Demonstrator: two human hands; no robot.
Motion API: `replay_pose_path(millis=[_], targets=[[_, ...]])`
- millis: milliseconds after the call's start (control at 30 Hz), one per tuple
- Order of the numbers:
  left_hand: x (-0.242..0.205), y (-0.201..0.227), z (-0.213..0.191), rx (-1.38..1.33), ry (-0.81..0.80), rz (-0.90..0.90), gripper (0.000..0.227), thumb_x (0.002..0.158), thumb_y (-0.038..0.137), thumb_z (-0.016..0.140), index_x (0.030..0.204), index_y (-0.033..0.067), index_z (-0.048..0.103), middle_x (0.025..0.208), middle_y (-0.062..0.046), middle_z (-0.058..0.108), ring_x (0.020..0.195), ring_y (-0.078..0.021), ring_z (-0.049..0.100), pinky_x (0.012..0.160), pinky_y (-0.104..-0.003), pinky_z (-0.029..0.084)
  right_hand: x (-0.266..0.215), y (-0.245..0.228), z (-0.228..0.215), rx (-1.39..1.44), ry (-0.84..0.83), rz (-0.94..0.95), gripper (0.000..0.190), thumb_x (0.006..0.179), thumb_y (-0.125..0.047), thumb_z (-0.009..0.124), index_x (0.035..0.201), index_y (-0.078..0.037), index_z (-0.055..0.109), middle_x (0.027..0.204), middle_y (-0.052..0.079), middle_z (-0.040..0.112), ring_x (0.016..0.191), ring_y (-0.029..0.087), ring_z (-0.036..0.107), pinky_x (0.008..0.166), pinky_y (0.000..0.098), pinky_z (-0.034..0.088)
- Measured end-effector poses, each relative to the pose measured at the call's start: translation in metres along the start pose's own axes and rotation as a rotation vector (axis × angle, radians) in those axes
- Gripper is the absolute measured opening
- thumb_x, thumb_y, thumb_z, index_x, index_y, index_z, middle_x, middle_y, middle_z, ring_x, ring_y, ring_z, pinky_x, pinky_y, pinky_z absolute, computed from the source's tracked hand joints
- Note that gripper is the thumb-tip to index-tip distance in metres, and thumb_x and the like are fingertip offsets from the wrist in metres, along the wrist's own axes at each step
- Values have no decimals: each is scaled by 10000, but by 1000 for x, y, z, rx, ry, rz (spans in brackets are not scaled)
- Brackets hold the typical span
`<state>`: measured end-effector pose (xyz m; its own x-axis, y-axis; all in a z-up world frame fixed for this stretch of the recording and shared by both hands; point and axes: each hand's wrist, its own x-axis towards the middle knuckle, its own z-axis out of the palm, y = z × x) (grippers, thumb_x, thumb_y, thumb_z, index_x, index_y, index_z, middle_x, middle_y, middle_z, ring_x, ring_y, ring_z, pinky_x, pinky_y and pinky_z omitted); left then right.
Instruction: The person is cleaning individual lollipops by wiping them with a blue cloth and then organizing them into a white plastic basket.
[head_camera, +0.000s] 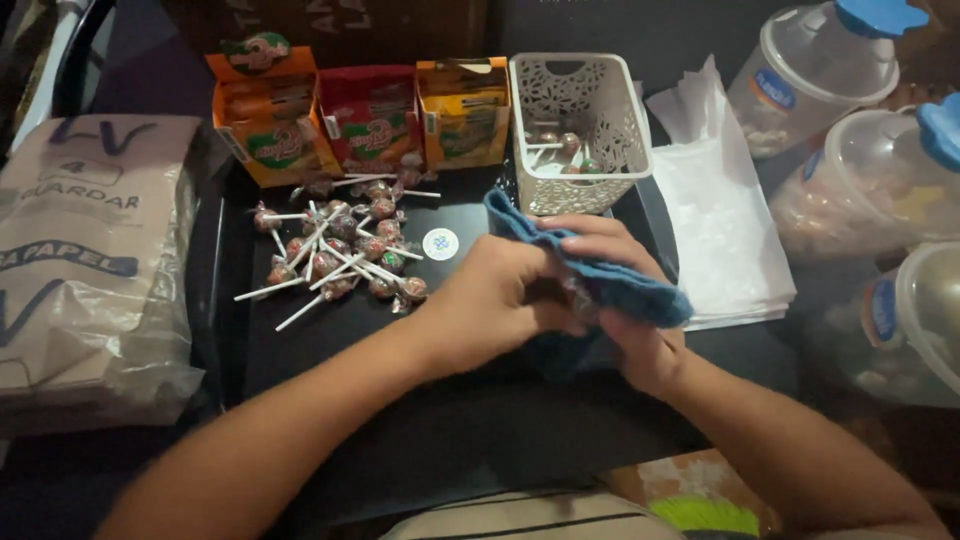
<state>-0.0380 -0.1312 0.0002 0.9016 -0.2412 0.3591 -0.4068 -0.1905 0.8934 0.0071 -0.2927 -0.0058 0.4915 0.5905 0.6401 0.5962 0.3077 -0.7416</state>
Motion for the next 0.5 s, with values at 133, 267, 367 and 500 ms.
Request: replay_pose_path(millis=[133, 267, 367, 500], targets=[[-3, -7, 0, 684, 240, 356, 394, 661, 227, 790, 981, 96, 603, 818, -73, 613, 725, -308, 621, 616, -412, 477, -3, 13, 0, -42, 38, 10, 537, 861, -239, 528, 1249, 117, 421, 1296, 361, 452, 1271, 496, 419, 1045, 537, 331], [3, -2, -9, 1026, 380, 558, 180, 829, 301, 663, 946, 171, 618, 846, 19, 536, 690, -206, 526, 592, -342, 403, -9, 28, -3, -205, 34, 150, 547, 886, -189, 537, 1367, 25, 389, 1308, 205, 482, 1182, 274, 473, 1030, 445, 364], [6, 6, -25, 1020, 325, 522, 124, 893, 308, 591, 881, 189, 622, 795, 29, 529, 679, -202, 523, 591, -330, 393, -16, 33, 3, -164, 70, 229, 597, 857, -171, 598, 1380, -11, 357, 1268, 160, 480, 1096, 239, 514, 957, 426, 420], [17, 19, -60, 914, 406, 459, 205, 893, 262, 720, 880, 72, 643, 853, -62, 635, 774, -252, 547, 714, -368, 395, -16, 8, 12, -261, -5, 367, 563, 854, -181, 604, 1344, -128, 332, 1078, 82, 576, 793, 157, 587, 730, 273, 479]])
